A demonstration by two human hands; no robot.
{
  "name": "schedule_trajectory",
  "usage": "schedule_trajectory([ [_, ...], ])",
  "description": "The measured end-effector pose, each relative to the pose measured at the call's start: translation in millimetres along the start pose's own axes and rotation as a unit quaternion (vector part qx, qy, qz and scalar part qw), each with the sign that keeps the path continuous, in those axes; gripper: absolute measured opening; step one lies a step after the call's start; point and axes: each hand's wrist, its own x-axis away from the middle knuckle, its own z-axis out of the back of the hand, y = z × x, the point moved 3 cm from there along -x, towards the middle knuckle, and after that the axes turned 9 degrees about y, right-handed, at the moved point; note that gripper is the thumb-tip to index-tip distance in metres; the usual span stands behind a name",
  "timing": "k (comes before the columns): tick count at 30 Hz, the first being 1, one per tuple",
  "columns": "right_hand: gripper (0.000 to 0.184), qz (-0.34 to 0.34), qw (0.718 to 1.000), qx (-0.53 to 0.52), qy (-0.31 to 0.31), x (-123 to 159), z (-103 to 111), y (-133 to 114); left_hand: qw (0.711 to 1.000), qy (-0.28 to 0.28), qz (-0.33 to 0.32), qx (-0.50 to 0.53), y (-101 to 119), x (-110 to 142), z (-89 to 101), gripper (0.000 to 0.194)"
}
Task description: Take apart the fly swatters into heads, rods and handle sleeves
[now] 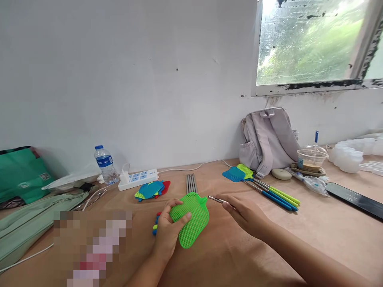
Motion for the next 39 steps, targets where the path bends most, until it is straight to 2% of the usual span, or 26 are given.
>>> schedule_trajectory([
  [7,0.035,0.040,0.988,0.135,-0.058,1,-2,-1,0.999,-0.009,0.039,0.007,1,0,0.1,0.042],
  [20,0.032,0.082,0.984,0.153,-0.049,1,-3,-1,0.998,-0.032,0.043,-0.033,-3,-4,4.2,0.041],
  [22,0.031,0.102,0.978,0.175,-0.050,0,-1,-1,0.997,-0.034,0.051,-0.039,-1,-4,4.6,0.047],
  [26,0.026,0.163,0.964,0.199,-0.064,1,1,0,0.998,-0.033,0.042,-0.031,5,-1,3.3,0.071],
  [28,0.024,0.177,0.964,0.188,-0.066,2,1,1,0.997,-0.044,0.051,-0.029,6,2,1.6,0.075],
  [34,0.010,0.139,0.977,0.156,-0.048,7,-3,5,0.983,-0.128,0.132,-0.019,0,11,-4.3,0.071],
  [39,0.009,0.133,0.975,0.169,-0.051,11,-7,7,0.984,-0.142,0.103,-0.036,1,15,-5.0,0.064],
])
